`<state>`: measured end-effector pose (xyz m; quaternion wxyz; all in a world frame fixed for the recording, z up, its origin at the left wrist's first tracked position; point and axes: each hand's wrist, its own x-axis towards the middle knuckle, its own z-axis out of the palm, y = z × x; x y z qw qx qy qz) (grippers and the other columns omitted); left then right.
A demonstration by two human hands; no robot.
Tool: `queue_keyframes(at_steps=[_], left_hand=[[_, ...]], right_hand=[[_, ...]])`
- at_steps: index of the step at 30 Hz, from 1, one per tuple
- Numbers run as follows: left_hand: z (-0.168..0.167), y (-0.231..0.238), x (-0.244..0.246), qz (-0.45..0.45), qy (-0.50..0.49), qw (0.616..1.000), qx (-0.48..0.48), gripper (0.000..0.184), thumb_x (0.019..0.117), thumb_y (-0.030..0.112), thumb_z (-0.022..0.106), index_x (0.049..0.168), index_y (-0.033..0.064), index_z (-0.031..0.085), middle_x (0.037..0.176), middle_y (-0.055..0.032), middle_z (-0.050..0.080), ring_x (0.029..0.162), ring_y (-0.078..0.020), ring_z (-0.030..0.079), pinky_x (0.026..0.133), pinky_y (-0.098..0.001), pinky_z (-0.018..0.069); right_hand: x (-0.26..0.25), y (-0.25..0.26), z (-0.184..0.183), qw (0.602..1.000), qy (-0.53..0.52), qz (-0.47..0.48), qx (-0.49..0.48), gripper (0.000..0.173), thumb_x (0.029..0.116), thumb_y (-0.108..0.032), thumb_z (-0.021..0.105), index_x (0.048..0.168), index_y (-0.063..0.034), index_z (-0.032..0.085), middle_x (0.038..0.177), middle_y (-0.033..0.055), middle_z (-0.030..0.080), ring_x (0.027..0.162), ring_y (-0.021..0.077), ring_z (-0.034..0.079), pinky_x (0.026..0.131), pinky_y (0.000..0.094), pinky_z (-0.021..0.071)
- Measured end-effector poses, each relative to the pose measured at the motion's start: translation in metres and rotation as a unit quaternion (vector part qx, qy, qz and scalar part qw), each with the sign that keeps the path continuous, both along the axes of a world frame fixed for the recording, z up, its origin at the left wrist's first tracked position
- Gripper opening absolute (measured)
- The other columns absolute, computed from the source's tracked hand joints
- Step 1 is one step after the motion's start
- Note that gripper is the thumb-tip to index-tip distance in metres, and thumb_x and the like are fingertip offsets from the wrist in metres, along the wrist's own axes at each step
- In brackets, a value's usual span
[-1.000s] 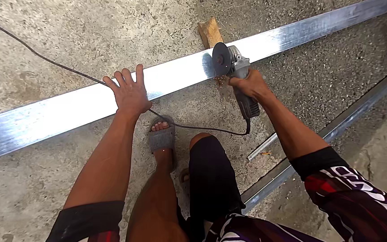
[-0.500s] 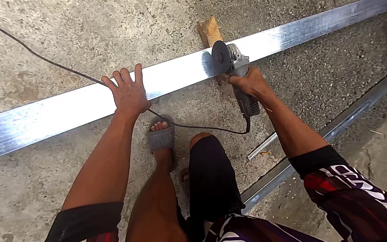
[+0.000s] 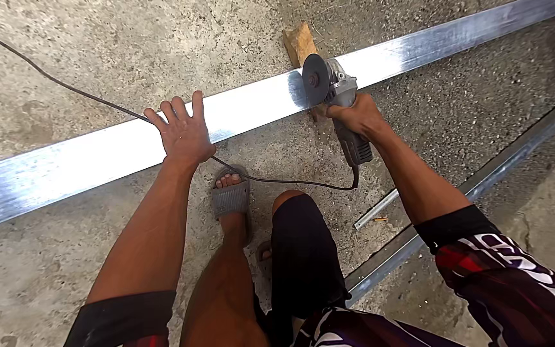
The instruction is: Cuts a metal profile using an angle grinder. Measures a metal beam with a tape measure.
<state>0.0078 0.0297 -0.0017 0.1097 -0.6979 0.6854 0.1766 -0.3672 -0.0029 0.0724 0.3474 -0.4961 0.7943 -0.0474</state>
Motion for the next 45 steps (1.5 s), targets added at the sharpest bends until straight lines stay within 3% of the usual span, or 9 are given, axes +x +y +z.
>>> queue_keyframes(at_steps=[45], left_hand=[[-0.001, 0.000, 0.003, -0.006, 0.002, 1.000, -0.004, 0.128, 0.0517, 0.032, 0.096, 0.158, 0.0166, 0.026, 0.140, -0.0279, 0.043, 0.132, -0.0531, 0.040, 0.106, -0.0795, 0.0203]], right_hand=[[0.011, -0.023, 0.008, 0.999, 0.049, 0.015, 0.010, 0.052, 0.0723, -0.051, 0.082, 0.104, -0.0112, 0.070, 0.091, 0.0107, 0.071, 0.083, 0.0260, 0.071, 0.074, 0.0553, 0.0564]])
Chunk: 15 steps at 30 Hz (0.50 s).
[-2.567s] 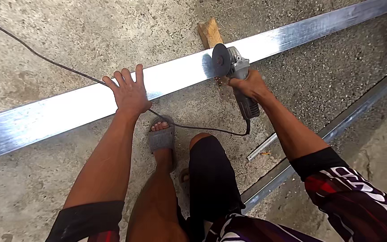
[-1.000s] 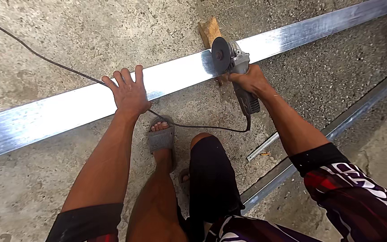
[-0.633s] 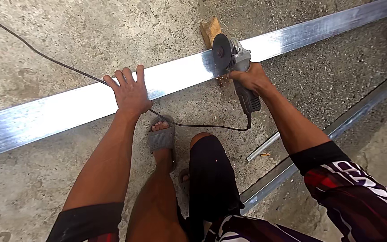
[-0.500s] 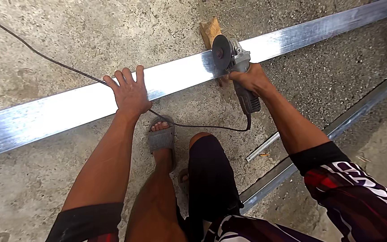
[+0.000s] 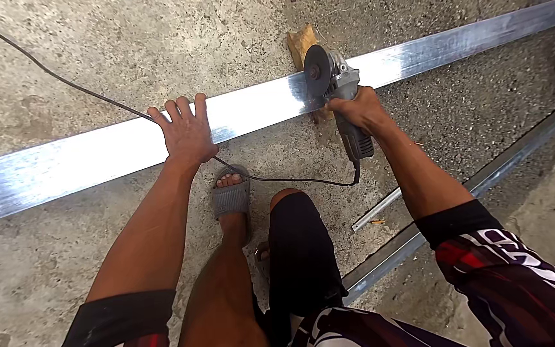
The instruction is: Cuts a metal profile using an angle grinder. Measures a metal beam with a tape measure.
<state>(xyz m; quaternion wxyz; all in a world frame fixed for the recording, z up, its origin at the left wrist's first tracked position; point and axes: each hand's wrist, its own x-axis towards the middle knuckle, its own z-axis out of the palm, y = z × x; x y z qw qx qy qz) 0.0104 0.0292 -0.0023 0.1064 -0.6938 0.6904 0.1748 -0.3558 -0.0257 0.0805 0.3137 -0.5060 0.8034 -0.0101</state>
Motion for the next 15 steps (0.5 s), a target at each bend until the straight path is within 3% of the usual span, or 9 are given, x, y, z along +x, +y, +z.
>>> queue_keyframes(at_steps=[3, 4, 7, 11, 13, 15], left_hand=[[-0.015, 0.003, 0.005, -0.009, 0.012, 1.000, 0.008, 0.127, 0.0518, 0.034, 0.096, 0.157, 0.0164, 0.027, 0.140, -0.0273, 0.045, 0.131, -0.0521, 0.042, 0.105, -0.0780, 0.0235], [-0.016, 0.001, 0.003, -0.015, 0.015, 1.000, 0.009, 0.126, 0.0524, 0.035, 0.096, 0.157, 0.0158, 0.028, 0.139, -0.0271, 0.045, 0.129, -0.0518, 0.043, 0.105, -0.0774, 0.0245], [-0.018, -0.003, 0.011, -0.014, 0.018, 1.000, 0.011, 0.122, 0.0545, 0.034, 0.095, 0.156, 0.0158, 0.031, 0.138, -0.0271, 0.047, 0.128, -0.0516, 0.044, 0.104, -0.0776, 0.0252], [-0.018, -0.002, 0.018, -0.024, 0.027, 0.999, 0.025, 0.124, 0.0547, 0.035, 0.096, 0.157, 0.0169, 0.029, 0.139, -0.0267, 0.046, 0.129, -0.0520, 0.043, 0.104, -0.0772, 0.0261], [-0.014, -0.003, 0.018, -0.022, 0.034, 0.999, 0.011, 0.127, 0.0555, 0.038, 0.098, 0.159, 0.0173, 0.027, 0.141, -0.0282, 0.045, 0.132, -0.0536, 0.041, 0.106, -0.0790, 0.0229], [0.001, 0.009, 0.007, -0.030, 0.061, 0.998, -0.017, 0.127, 0.0589, 0.041, 0.097, 0.161, 0.0174, 0.026, 0.149, -0.0294, 0.040, 0.140, -0.0558, 0.033, 0.109, -0.0829, 0.0140]], right_hand=[[0.003, 0.011, 0.002, 0.998, 0.047, 0.035, 0.030, 0.056, 0.0739, -0.053, 0.080, 0.105, -0.0083, 0.069, 0.093, 0.0148, 0.070, 0.088, 0.0330, 0.068, 0.076, 0.0614, 0.0521], [-0.001, 0.017, 0.002, 0.999, 0.033, 0.023, 0.019, 0.054, 0.0746, -0.052, 0.080, 0.104, -0.0082, 0.068, 0.090, 0.0136, 0.070, 0.083, 0.0309, 0.069, 0.073, 0.0591, 0.0534], [-0.005, 0.030, 0.007, 0.986, -0.131, -0.085, -0.057, 0.047, 0.0801, -0.039, 0.081, 0.110, -0.0065, 0.065, 0.085, 0.0102, 0.071, 0.071, 0.0232, 0.072, 0.067, 0.0458, 0.0625], [-0.015, 0.047, 0.041, 0.943, -0.250, -0.190, -0.112, 0.037, 0.0903, -0.035, 0.072, 0.113, -0.0084, 0.061, 0.083, 0.0066, 0.071, 0.068, 0.0216, 0.072, 0.065, 0.0415, 0.0644], [-0.019, 0.052, 0.052, 0.928, -0.279, -0.203, -0.139, 0.034, 0.0926, -0.034, 0.069, 0.113, -0.0088, 0.061, 0.083, 0.0055, 0.071, 0.068, 0.0208, 0.072, 0.065, 0.0409, 0.0645], [-0.021, 0.060, 0.057, 0.909, -0.325, -0.214, -0.150, 0.031, 0.0943, -0.034, 0.065, 0.111, -0.0092, 0.060, 0.082, 0.0061, 0.071, 0.067, 0.0211, 0.072, 0.063, 0.0412, 0.0641]])
